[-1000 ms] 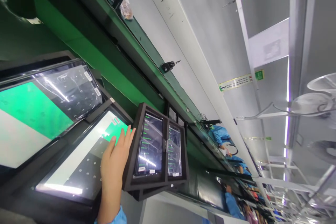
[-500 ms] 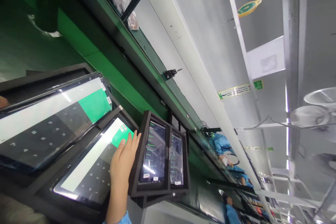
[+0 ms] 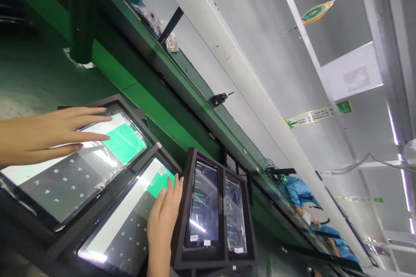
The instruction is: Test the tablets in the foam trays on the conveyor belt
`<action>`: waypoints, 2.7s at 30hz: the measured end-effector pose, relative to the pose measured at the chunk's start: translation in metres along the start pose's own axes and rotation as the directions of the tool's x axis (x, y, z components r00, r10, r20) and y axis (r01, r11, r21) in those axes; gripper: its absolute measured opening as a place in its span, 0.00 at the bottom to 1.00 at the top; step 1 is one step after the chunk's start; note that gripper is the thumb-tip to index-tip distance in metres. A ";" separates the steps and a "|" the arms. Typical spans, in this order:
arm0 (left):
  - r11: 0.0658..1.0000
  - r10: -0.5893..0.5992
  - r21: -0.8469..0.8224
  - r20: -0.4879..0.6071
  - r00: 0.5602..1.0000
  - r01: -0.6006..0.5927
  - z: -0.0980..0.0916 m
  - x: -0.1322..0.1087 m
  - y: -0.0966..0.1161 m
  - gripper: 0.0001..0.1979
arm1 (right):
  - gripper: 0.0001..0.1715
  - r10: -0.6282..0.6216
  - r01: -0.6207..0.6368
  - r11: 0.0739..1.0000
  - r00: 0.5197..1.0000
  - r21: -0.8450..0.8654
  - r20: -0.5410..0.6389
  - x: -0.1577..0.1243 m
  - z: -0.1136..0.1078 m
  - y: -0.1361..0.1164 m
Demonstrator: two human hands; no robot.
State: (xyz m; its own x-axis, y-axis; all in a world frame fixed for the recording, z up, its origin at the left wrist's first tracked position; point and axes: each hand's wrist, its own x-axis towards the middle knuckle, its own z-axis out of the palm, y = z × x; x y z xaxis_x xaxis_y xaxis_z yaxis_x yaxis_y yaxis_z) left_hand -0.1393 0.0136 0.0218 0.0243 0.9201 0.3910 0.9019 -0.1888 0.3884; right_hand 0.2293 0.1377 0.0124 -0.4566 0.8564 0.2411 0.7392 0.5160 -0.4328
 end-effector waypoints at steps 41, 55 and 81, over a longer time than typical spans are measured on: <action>0.978 0.199 -0.059 -0.018 0.980 -0.199 0.056 0.061 -0.030 0.23 | 0.25 0.079 -0.081 0.990 0.997 -0.119 -0.028 -0.007 0.005 0.001; 0.980 0.141 -0.138 -0.003 0.990 -0.140 0.050 0.064 -0.020 0.20 | 0.26 0.129 -0.123 0.987 0.990 -0.101 0.055 -0.005 0.000 -0.008; 0.986 0.148 -0.108 0.175 0.974 -0.130 0.046 0.074 -0.005 0.19 | 0.27 0.077 -0.076 0.997 0.993 0.022 -0.088 -0.009 0.002 0.002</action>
State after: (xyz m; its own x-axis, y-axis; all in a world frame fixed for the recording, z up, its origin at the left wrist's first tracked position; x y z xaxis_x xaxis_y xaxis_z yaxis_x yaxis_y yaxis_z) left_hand -0.1223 0.0983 0.0107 0.2320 0.9278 0.2922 0.8391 -0.3429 0.4223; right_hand 0.2337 0.1313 0.0080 -0.3526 0.8920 0.2828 0.7605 0.4493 -0.4688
